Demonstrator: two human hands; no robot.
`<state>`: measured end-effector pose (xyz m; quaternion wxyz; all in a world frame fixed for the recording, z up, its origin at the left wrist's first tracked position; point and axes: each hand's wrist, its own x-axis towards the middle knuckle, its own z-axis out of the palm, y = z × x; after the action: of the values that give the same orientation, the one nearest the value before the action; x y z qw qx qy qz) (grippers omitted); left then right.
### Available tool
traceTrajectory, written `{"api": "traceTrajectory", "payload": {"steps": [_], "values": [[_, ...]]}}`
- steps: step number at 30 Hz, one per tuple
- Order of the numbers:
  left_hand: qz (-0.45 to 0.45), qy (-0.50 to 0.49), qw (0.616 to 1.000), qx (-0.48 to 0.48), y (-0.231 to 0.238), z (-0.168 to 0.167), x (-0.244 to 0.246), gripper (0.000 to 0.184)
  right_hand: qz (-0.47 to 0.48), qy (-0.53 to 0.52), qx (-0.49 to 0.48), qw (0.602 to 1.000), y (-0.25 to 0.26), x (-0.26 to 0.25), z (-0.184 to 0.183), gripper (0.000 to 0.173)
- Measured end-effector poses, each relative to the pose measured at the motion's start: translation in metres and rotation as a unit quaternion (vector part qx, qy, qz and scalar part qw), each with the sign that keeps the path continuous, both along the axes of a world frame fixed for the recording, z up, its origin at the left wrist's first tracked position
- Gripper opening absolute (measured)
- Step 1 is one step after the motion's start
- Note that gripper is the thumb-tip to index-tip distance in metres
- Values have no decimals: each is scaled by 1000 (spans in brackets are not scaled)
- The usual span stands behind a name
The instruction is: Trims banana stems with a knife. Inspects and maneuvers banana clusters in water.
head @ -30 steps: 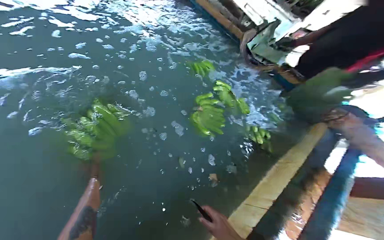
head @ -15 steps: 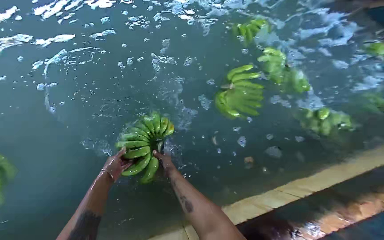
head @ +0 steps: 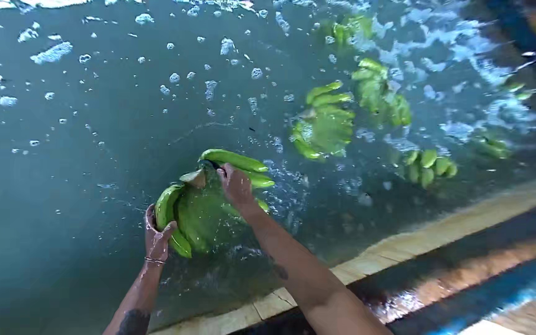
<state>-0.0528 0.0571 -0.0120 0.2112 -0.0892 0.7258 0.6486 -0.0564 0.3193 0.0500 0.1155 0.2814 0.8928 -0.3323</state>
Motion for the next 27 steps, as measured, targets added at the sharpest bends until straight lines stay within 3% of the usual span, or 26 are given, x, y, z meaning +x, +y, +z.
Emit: {"api": "traceTrajectory", "payload": {"steps": [6,9,11,13,15,17,18,20,22,23,25,27], "values": [[27,45,998,-39,14,26,14,113,90,-32,117,989,-5,3,-5,38],[-6,91,992,-84,21,38,11,112,47,-19,107,993,-22,8,-13,40],[-32,125,986,-102,21,37,11,112,-20,-55,15,998,-41,23,-18,42],[-67,179,974,-118,17,33,14,113,-28,-78,-77,994,-32,34,-22,43],[-88,217,963,-136,17,29,22,113,-45,-22,-162,985,-20,47,-40,41],[-98,246,952,-156,20,22,31,111,-138,18,-249,958,-36,60,-42,39],[-106,267,944,-162,21,16,33,110,-216,25,-311,925,-52,65,-35,36],[-130,301,930,-163,17,7,34,109,-362,27,-448,817,-73,69,-16,28],[-141,309,927,-157,11,2,39,110,-402,22,-521,752,-85,73,4,26],[-140,301,931,-150,9,0,42,110,-379,23,-541,750,-91,81,19,25],[-127,271,945,-135,16,10,19,112,-280,46,-551,785,-97,78,66,25],[-107,180,972,-106,10,23,13,109,-268,56,-498,823,-91,84,79,24]]}}
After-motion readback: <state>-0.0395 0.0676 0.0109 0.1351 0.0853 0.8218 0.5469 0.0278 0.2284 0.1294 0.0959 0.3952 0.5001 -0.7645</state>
